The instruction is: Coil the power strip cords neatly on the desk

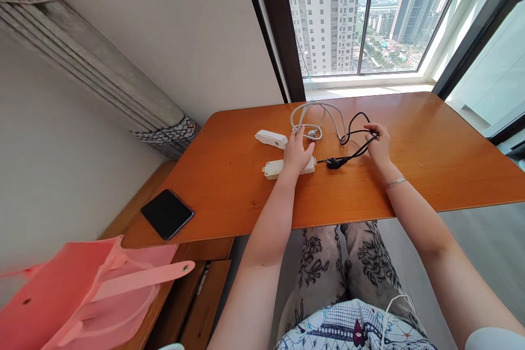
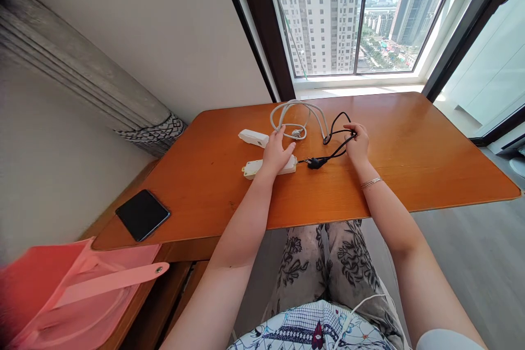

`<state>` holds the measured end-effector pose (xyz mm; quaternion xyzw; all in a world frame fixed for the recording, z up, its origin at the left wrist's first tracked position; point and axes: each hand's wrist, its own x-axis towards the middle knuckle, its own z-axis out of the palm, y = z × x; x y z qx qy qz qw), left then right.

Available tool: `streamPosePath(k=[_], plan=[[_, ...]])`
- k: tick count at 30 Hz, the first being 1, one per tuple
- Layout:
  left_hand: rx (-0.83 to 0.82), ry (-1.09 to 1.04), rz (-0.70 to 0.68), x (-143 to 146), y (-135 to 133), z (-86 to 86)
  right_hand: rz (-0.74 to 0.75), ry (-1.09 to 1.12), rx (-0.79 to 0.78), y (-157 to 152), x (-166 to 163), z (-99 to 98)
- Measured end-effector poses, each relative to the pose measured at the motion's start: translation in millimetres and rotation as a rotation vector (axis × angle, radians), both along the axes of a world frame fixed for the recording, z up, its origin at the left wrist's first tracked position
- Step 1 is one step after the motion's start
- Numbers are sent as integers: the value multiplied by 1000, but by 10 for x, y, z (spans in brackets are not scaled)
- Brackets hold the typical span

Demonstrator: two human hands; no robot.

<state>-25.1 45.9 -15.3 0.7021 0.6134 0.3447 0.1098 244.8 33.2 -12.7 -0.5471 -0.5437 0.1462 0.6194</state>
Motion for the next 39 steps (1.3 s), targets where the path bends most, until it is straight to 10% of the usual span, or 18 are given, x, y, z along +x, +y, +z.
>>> streamPosePath(k=[20,39], plan=[[275,21,92,181,-170,50,-31,-237,-36,-87,94,162],[232,11,53,202,-181,31,-75,-104,-656,211,575,-42]])
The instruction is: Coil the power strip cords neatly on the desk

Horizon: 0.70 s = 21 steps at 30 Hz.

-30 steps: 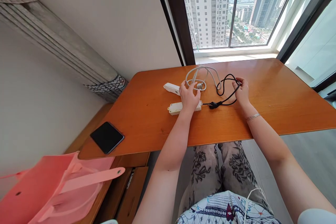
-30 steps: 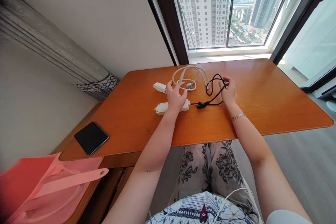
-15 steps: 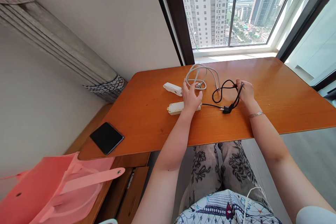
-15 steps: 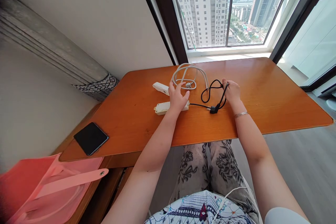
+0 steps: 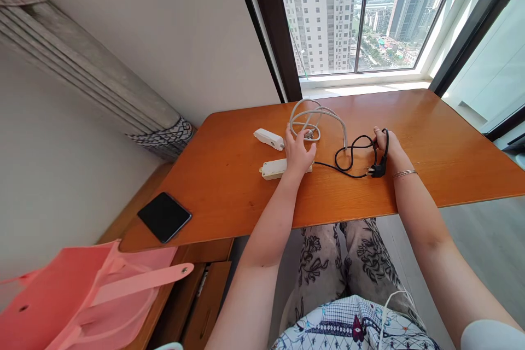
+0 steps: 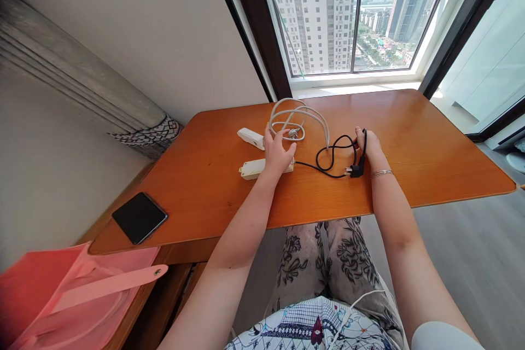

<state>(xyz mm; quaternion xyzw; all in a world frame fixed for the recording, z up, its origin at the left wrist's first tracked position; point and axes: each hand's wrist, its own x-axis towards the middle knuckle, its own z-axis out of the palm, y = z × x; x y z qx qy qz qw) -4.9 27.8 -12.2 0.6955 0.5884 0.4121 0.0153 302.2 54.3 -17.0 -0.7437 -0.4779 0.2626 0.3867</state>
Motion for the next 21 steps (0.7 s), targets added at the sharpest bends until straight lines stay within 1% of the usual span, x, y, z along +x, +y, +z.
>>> streamPosePath(k=[2,4,6,8,10,13,15,18,21], plan=[[29,3,31,5,-46,60,38,74,85,-17,-58,37],[64,-13,64,5,-104,134,114,211,195,-63,-129,88],[93,-36,58,5,-153,195,187,347,269,-127,-195,146],[104,-30,-28,20,-184,221,227,451,297,-187,-241,205],[86,15,-185,61,-201,212,236,554,287,-228,-267,262],[21,96,-420,170,-228,169,252,712,217,-255,-283,337],[-20,148,-530,244,-253,146,283,762,177,-273,-291,375],[-96,234,-612,314,-286,134,353,747,190,-322,-316,405],[-222,335,-617,350,-307,131,416,688,236,-372,-349,407]])
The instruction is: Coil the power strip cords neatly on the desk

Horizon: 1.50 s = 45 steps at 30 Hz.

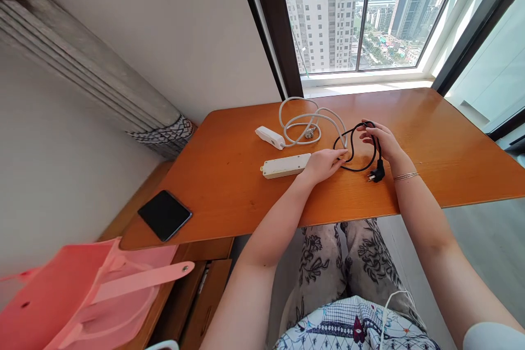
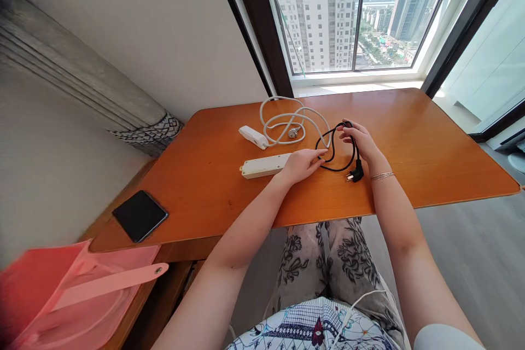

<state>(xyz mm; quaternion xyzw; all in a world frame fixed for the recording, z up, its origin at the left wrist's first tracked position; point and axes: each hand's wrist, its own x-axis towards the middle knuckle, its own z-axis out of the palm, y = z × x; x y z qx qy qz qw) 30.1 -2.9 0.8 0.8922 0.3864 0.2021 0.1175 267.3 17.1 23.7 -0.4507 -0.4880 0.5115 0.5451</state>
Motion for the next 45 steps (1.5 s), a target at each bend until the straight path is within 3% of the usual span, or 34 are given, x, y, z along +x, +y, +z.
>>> streamPosePath(k=[5,13,17,20,22,25,28,31,41,45], plan=[[-78,105,-11,79,-29,-38,-14,-90,131,16,-44,-42],[-145,19,92,148,-79,-16,-164,-319,286,108,-56,-158],[-191,46,175,180,-109,8,-225,-523,369,111,-29,-188],[-165,52,154,174,-100,-5,-331,-743,447,82,-9,-167],[-127,1,138,143,-74,-21,-443,-871,423,50,20,-127],[-55,-123,141,71,-19,-37,-613,-1019,267,3,99,-49],[11,-179,140,4,25,-40,-666,-1092,83,-18,199,8],[63,-169,141,-27,45,-40,-658,-1005,26,-14,267,22],[100,-134,124,-14,39,-65,-625,-212,268,87,85,-60],[61,-149,161,-8,36,-45,-590,-22,223,151,-27,-113]])
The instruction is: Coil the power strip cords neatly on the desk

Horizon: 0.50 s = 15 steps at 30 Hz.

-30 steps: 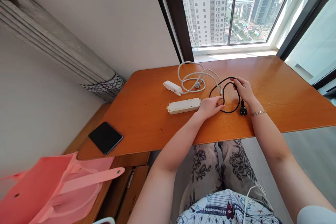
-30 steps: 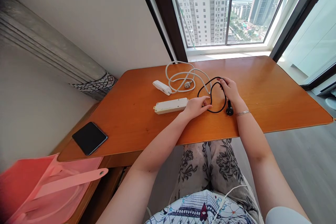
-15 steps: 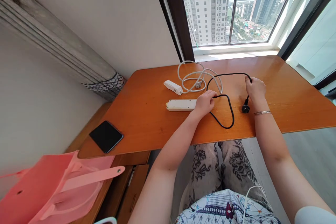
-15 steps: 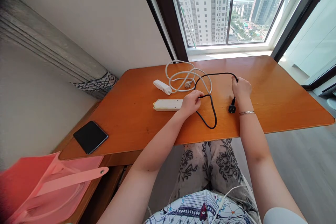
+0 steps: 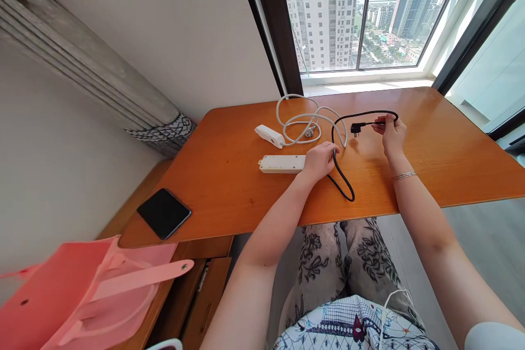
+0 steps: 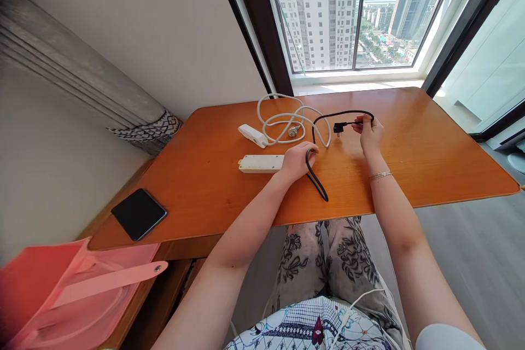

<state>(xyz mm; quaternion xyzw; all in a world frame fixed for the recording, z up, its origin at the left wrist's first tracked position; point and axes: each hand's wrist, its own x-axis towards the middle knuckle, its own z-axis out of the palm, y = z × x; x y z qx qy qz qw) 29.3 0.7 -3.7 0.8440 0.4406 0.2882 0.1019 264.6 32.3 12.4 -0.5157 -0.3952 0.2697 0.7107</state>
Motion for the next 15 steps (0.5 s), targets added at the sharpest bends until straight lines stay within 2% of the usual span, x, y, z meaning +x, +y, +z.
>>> streamPosePath(k=[7,11,15], plan=[[-32,-88,54,14,-24,45,234,190,-138,21,-181,-87],[-28,-177,127,22,-9,0,220,202,-90,30,-210,-122],[-31,-233,111,28,4,-40,238,218,-49,14,-291,-131]])
